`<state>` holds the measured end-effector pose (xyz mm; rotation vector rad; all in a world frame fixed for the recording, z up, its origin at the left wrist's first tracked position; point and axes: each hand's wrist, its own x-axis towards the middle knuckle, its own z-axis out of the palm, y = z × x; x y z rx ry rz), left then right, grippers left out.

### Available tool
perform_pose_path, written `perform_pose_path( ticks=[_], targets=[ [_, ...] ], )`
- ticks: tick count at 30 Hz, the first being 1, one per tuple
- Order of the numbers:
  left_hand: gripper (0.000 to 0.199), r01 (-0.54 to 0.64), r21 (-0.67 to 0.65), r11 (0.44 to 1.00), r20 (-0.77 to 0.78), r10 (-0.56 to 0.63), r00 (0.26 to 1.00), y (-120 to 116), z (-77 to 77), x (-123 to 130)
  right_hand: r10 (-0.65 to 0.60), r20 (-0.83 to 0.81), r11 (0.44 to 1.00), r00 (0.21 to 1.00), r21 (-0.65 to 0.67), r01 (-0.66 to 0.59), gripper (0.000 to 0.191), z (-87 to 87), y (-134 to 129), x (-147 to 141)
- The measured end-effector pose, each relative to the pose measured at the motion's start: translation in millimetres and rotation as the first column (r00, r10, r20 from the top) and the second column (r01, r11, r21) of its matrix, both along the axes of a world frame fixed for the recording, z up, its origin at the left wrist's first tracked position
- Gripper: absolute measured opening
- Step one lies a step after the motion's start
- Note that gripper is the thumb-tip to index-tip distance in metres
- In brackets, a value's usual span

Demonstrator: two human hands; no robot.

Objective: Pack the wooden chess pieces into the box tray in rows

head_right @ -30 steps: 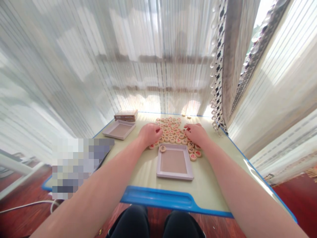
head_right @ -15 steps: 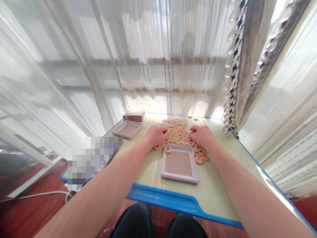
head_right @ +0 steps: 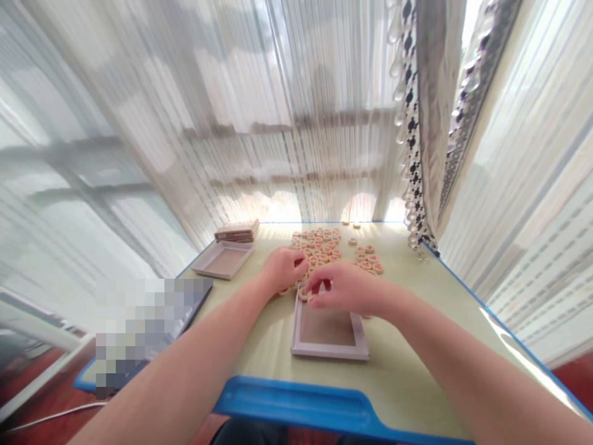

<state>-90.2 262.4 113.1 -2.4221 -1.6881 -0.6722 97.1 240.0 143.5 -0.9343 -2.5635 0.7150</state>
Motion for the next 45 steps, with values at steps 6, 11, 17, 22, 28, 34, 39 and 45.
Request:
perform_pose_path(
  ticks=[6, 11, 17, 22, 28, 34, 39, 45],
  targets=[
    [0.030, -0.007, -0.010, 1.000, 0.008, 0.007, 1.000, -1, 0.5, 1, 0.025, 0.111, 0.982, 0.994, 0.184, -0.045, 0.013, -10.2, -14, -14],
    [0.030, 0.008, -0.008, 1.000, 0.015, -0.008, 1.000, 0, 0.3, 0, -0.013, 0.148, 0.977, 0.989, 0.214, -0.019, 0.018, -5.7, -9, -7],
    [0.029, 0.009, -0.009, 1.000, 0.023, -0.009, 1.000, 0, -0.6, 0, 0.036, 0.213, 0.978, 0.976, 0.195, -0.079, 0.025, -0.3, -11, -3],
    [0.029, 0.014, -0.003, 1.000, 0.011, -0.014, 1.000, 0, 0.2, 1, 0.068, 0.225, 0.979, 0.972, 0.174, -0.109, 0.016, -3.8, -12, -4],
    [0.028, 0.003, -0.021, 1.000, 0.007, -0.003, 1.000, -1, 2.9, 1, 0.055, 0.212, 0.978, 0.976, 0.188, -0.095, 0.020, -5.8, -13, -7],
    [0.029, -0.034, 0.001, 0.999, 0.004, 0.034, 0.999, 1, 3.0, 0, 0.045, 0.147, 0.986, 0.988, 0.150, -0.068, 0.012, -4.1, -11, -8],
    [0.031, -0.060, -0.007, 0.998, -0.025, 0.060, 0.998, 3, 3.7, -2, -0.266, -0.104, 0.941, 0.958, 0.186, 0.282, 0.020, -9.4, 30, 11],
    [0.026, -0.187, 0.031, 0.982, 0.008, 0.187, 0.982, 10, 1.2, -9, -0.536, -0.049, 0.813, 0.843, 0.240, 0.531, 0.021, -33.5, 79, 34]
  ],
)
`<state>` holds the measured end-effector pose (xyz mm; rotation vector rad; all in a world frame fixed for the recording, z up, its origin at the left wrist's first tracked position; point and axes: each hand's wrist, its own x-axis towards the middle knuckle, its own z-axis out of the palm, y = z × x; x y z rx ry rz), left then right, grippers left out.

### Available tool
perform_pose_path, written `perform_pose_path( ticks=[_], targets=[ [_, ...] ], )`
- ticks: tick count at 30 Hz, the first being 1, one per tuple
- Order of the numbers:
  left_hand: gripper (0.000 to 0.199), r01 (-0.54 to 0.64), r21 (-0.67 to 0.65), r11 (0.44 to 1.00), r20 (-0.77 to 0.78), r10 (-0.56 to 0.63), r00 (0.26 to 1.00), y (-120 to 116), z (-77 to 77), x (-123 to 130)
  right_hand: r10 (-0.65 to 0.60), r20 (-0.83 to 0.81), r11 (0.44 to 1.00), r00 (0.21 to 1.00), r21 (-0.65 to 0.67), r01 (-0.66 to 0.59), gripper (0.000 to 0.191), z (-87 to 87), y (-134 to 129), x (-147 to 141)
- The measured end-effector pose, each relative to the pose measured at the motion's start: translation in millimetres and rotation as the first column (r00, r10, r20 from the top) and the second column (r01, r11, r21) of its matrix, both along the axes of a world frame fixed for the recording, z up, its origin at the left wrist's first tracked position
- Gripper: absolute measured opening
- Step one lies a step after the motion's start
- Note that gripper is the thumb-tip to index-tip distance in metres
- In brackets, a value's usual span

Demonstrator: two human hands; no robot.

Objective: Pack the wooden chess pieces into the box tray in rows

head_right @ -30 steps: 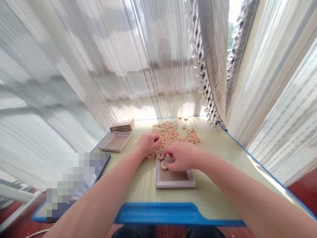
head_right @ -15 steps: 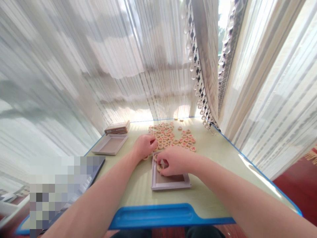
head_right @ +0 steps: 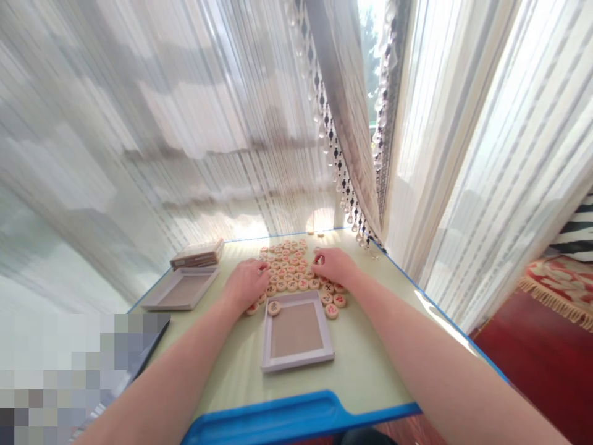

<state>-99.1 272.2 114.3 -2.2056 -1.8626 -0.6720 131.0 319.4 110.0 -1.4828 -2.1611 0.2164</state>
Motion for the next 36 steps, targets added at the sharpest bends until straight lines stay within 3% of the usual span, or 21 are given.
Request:
perform_pose_path(
  ticks=[5, 15, 21, 25, 28, 32, 36],
  targets=[
    [0.028, -0.057, 0.003, 0.998, 0.059, 0.057, 0.997, 4, -0.1, -1, -0.048, 0.021, 0.999, 0.999, -0.011, 0.048, 0.027, -6.2, 10, 4],
    [0.027, -0.070, -0.044, 0.997, 0.077, 0.073, 0.994, 2, 0.5, 2, 0.022, 0.124, 0.992, 0.992, 0.124, -0.037, 0.032, -8.7, 12, 2],
    [0.029, -0.042, -0.006, 0.999, 0.136, 0.043, 0.990, 4, 3.0, -3, -0.001, 0.100, 1.000, 0.995, 0.029, -0.002, 0.053, -6.5, 12, -20],
    [0.031, -0.045, 0.043, 0.998, 0.141, 0.039, 0.989, 4, 7.1, -4, 0.102, 0.192, 0.993, 0.976, -0.078, -0.089, 0.057, -6.1, 16, -26],
    [0.031, -0.025, 0.047, 0.999, 0.117, 0.019, 0.993, 2, 8.6, -4, 0.153, 0.242, 0.983, 0.958, -0.132, -0.124, 0.057, -5.9, 16, -25],
    [0.031, -0.032, 0.025, 0.999, 0.098, 0.029, 0.995, -1, 8.0, -5, 0.085, 0.171, 0.996, 0.982, -0.032, -0.081, 0.055, -6.1, 13, -22],
    [0.030, -0.036, 0.031, 0.999, 0.098, 0.032, 0.995, -3, 5.4, -8, 0.064, 0.187, 0.998, 0.980, 0.006, -0.066, 0.039, -8.2, 16, -15]
  ],
)
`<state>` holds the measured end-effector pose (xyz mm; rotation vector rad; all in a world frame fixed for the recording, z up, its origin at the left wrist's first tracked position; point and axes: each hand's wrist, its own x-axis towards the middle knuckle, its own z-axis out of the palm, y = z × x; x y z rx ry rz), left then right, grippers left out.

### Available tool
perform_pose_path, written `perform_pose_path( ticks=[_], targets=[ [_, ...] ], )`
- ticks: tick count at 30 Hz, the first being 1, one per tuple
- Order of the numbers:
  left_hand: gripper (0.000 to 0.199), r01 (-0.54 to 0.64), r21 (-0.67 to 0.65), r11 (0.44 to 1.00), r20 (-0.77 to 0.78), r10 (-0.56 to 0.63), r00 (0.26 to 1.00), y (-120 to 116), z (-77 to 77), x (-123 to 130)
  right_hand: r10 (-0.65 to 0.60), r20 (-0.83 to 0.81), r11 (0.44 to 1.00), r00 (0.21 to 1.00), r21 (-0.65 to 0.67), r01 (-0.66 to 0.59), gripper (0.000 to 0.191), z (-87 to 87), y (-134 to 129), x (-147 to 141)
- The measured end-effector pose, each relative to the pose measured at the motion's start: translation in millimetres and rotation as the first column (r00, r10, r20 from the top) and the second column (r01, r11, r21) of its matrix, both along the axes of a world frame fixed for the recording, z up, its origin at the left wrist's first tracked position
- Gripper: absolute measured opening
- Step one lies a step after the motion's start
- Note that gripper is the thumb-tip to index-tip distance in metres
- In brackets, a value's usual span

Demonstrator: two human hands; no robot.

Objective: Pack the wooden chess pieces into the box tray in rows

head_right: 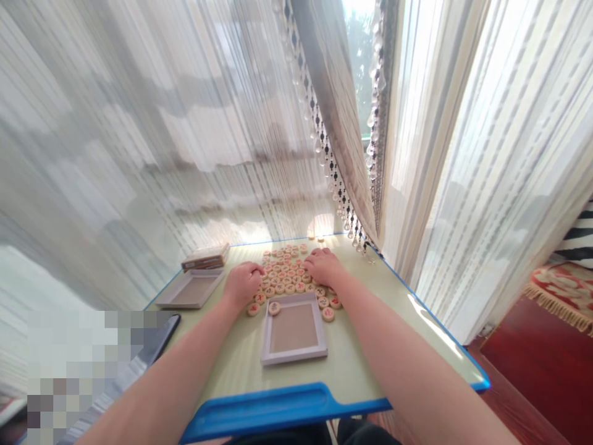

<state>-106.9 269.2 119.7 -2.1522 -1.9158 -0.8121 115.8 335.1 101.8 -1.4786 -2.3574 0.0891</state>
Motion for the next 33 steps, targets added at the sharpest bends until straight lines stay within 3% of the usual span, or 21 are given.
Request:
perform_pose_path(
  ticks=[6, 15, 24, 29, 33],
  targets=[
    [0.029, 0.022, -0.012, 1.000, -0.011, -0.022, 1.000, 0, -2.6, 2, -0.098, 0.004, 0.995, 0.995, 0.015, 0.098, 0.038, -2.5, 7, 11],
    [0.029, 0.049, -0.032, 0.998, 0.011, -0.049, 0.999, -2, 0.8, 6, -0.190, -0.062, 0.980, 0.980, -0.067, 0.186, 0.040, 0.2, 9, 25],
    [0.029, 0.075, -0.070, 0.995, -0.013, -0.076, 0.997, -3, 0.1, 9, -0.201, 0.036, 0.979, 0.979, 0.035, 0.199, 0.044, 3.6, -4, 12],
    [0.029, 0.120, -0.055, 0.991, -0.027, -0.122, 0.992, -1, -3.5, 9, -0.225, -0.043, 0.974, 0.973, -0.015, 0.225, 0.028, 1.7, -2, 11],
    [0.029, 0.158, -0.046, 0.986, -0.045, -0.160, 0.986, 1, -5.8, 9, -0.272, -0.218, 0.962, 0.937, -0.048, 0.268, 0.026, 1.5, -1, 13]
  ],
)
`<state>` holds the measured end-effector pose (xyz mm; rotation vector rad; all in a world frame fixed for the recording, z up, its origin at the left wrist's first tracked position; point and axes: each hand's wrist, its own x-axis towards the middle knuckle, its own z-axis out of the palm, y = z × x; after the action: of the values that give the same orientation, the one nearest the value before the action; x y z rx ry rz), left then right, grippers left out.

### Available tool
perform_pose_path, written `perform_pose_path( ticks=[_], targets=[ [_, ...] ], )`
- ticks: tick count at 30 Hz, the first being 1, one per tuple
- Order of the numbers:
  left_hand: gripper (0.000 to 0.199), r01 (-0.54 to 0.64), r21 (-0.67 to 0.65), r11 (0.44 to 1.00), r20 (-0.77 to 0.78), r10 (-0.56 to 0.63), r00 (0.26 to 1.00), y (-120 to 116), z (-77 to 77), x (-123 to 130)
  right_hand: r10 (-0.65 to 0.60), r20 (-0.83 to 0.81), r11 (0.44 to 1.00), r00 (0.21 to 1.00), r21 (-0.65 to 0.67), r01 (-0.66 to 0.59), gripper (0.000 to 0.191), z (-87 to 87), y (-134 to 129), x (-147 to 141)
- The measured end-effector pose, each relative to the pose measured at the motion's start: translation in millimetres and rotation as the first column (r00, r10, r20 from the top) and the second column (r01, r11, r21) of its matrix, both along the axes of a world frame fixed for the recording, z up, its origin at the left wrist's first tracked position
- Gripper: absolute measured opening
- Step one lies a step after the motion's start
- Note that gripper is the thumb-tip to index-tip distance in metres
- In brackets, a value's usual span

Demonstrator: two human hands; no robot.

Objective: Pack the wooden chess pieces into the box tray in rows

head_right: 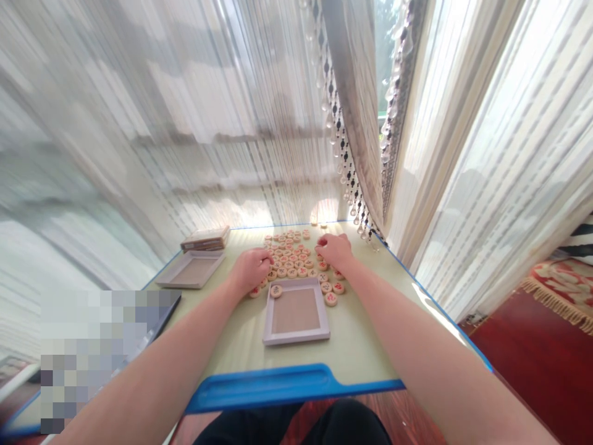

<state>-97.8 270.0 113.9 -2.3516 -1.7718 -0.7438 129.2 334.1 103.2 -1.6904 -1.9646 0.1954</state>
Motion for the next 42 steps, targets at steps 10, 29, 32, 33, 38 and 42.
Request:
perform_pose_path(
  ticks=[10, 29, 32, 33, 38, 42],
  targets=[
    [0.030, 0.009, -0.014, 1.000, -0.010, -0.009, 1.000, -5, 1.9, 0, 0.508, -0.147, 0.813, 0.848, -0.242, -0.529, 0.019, 51.3, -66, -9],
    [0.027, -0.004, -0.031, 1.000, -0.017, 0.003, 1.000, -11, 3.6, -4, 0.613, 0.215, 0.781, 0.760, -0.312, -0.541, 0.025, 42.5, -95, -30],
    [0.027, -0.007, -0.052, 0.999, -0.043, 0.005, 0.999, -11, 4.1, -3, 0.630, 0.276, 0.772, 0.726, -0.322, -0.547, 0.021, 44.3, -99, -30],
    [0.028, -0.011, -0.060, 0.998, -0.055, 0.008, 0.998, -11, 4.1, -2, 0.637, 0.286, 0.768, 0.716, -0.320, -0.555, 0.019, 44.2, -100, -30],
    [0.029, -0.006, -0.071, 0.997, -0.080, 0.000, 0.997, -11, 3.9, -1, 0.688, 0.236, 0.724, 0.686, -0.294, -0.625, 0.020, 42.4, -103, -34],
    [0.028, -0.008, -0.084, 0.996, -0.073, 0.002, 0.997, -12, 5.4, -1, 0.665, 0.265, 0.747, 0.698, -0.244, -0.619, 0.024, 40.7, -102, -34]
  ],
)
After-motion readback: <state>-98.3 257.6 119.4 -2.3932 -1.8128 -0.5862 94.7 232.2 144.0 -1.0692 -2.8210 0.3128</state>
